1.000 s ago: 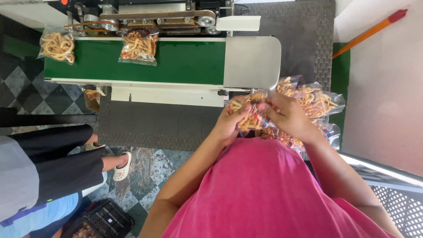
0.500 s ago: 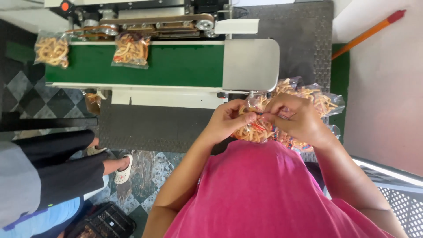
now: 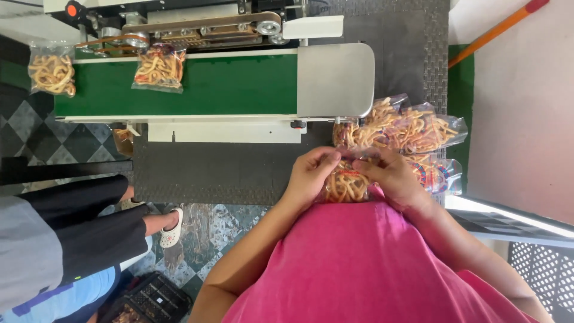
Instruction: Feeding individual plastic bags filled with snacks into a continuous heat sealing machine for packaging.
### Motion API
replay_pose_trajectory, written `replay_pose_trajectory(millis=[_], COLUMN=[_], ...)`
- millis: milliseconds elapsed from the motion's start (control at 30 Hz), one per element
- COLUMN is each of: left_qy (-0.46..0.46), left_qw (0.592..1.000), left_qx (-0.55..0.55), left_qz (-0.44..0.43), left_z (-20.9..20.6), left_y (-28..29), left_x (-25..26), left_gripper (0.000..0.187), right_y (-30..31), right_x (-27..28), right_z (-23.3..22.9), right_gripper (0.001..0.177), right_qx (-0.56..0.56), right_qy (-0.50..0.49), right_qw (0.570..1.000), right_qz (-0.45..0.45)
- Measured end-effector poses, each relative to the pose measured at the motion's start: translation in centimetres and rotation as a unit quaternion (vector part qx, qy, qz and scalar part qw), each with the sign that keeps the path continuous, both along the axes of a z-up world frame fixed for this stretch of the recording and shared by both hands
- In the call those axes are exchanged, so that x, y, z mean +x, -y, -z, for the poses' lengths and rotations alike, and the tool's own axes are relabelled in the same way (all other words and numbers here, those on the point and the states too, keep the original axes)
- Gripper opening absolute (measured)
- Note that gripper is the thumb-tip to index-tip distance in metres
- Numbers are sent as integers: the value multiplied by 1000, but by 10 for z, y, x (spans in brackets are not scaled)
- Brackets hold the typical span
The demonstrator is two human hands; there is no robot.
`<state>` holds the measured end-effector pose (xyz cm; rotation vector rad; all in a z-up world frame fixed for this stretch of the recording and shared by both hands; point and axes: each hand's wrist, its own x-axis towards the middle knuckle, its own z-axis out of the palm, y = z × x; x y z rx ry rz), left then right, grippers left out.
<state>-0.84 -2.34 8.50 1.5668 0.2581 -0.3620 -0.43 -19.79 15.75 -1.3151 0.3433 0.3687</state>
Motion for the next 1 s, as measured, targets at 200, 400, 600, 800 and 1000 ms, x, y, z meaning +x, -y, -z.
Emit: replay_pose_trajectory(millis=[200, 400, 600, 800, 1000], left_qy=[41, 11, 36, 53, 112], left_qw=[990, 964, 968, 967, 968], left_qx=[-118, -169, -160, -142, -150], left_qz=[-65, -206, -191, -204, -165], left_z=[-45, -7, -17, 18, 4], left_y=[-3, -12, -15, -39, -48], left_x=[7, 40, 81, 141, 169], left_gripper=[19, 17, 22, 18, 16], right_y=[2, 5, -2, -7, -18], right_x=[-7, 41, 85, 140, 173], right_z=[36, 55, 71, 109, 78], right_gripper=[9, 8, 5, 13, 18], right_qx=[-5, 114, 89, -53, -10], right_qy=[34, 81, 102, 174, 136], right_qw=[997, 975, 970, 971, 986], right_qz=[75, 172, 200, 152, 98])
